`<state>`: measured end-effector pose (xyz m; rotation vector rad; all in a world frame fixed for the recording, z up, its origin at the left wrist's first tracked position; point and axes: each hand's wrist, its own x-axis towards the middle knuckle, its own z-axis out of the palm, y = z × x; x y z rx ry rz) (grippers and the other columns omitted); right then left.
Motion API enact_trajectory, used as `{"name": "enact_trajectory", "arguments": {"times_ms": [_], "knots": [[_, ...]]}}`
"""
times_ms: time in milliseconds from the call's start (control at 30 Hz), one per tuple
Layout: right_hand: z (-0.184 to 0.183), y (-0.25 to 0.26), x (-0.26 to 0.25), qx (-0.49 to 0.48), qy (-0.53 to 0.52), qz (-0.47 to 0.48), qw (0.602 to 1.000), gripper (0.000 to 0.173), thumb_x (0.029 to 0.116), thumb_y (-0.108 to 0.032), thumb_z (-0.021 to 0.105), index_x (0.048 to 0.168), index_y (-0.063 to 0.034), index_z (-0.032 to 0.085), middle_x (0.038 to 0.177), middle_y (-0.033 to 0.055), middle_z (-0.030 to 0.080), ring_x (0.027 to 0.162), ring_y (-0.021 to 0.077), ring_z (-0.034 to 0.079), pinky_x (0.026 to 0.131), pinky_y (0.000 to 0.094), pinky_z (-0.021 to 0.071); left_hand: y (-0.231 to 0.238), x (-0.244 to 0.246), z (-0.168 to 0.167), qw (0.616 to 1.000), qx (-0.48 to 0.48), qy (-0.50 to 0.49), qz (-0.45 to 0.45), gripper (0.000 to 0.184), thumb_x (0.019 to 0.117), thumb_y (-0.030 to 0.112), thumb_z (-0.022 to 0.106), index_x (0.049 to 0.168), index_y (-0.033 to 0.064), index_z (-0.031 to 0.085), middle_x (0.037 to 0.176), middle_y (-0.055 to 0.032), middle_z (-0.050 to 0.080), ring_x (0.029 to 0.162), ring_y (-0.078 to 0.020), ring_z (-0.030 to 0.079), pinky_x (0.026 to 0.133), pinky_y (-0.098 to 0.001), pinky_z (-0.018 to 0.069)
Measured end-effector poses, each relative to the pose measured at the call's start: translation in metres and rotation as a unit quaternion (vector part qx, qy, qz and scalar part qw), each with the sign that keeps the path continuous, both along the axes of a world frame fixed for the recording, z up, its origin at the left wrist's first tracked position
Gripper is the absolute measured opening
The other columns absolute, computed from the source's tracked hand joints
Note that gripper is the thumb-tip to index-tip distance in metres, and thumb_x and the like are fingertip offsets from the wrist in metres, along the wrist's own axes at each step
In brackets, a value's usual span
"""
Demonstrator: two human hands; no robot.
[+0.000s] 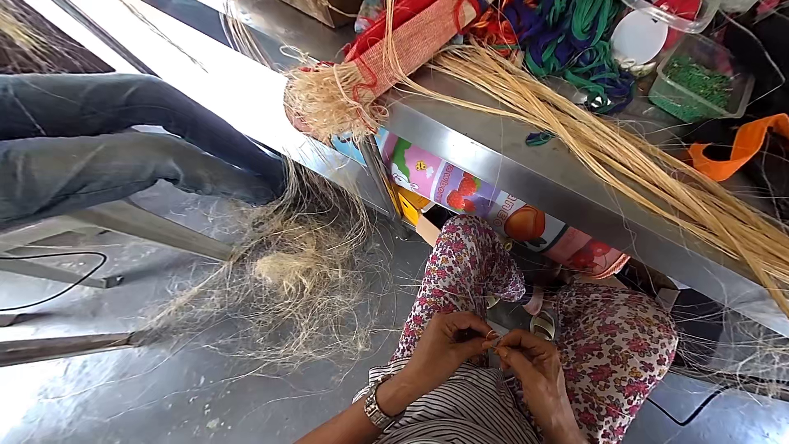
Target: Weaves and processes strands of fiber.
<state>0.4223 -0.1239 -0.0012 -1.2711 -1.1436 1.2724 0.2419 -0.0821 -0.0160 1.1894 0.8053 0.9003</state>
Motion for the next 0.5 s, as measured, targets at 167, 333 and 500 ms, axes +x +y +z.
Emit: {"name": "enact_trajectory", "arguments": {"times_ms": [167, 333, 500], "knots": [[0.0068, 0.0049, -0.0005, -0.059, -0.043, 0.021, 0.997, 0.015, 0.0851, -0.003, 0.058, 0.079, -0.0085, 0.07, 0.067, -0.0103, 0.064, 0.057, -0.0073, 0.053, 0.053, 0.01, 0.0433, 0.0016, -0.001, 0.0012, 1.0, -0.002, 0.01, -0.027, 0.033, 0.0907, -0.003, 0.067, 0.123, -0.0004, 0.067, 0.088, 0.0079, 0.07, 0.076, 0.0017, 0.065, 0.071, -0.0158, 0.0559], [0.0052, 0.0071, -0.0017, -0.069, -0.107, 0.053, 0.99, 0.012, 0.0836, -0.007, 0.061, 0.082, -0.0073, 0.072, 0.068, -0.0107, 0.064, 0.058, -0.0084, 0.054, 0.055, 0.011, 0.0447, 0.0061, -0.0058, -0.0022, 0.995, 0.047, 0.024, -0.083, 0.026, 0.0938, -0.002, 0.064, 0.118, 0.0001, 0.071, 0.098, 0.0016, 0.069, 0.083, 0.0036, 0.063, 0.077, -0.0134, 0.0535], [0.0048, 0.0077, -0.002, -0.065, -0.119, 0.06, 0.989, 0.011, 0.0856, -0.014, 0.065, 0.076, -0.0101, 0.067, 0.062, -0.0121, 0.057, 0.055, -0.0095, 0.049, 0.051, 0.0098, 0.0395, 0.0076, -0.0071, -0.0029, 0.996, 0.041, 0.02, -0.082, 0.013, 0.0928, 0.002, 0.067, 0.103, 0.0001, 0.075, 0.097, 0.0025, 0.069, 0.084, 0.0045, 0.063, 0.076, -0.0127, 0.054]]}}
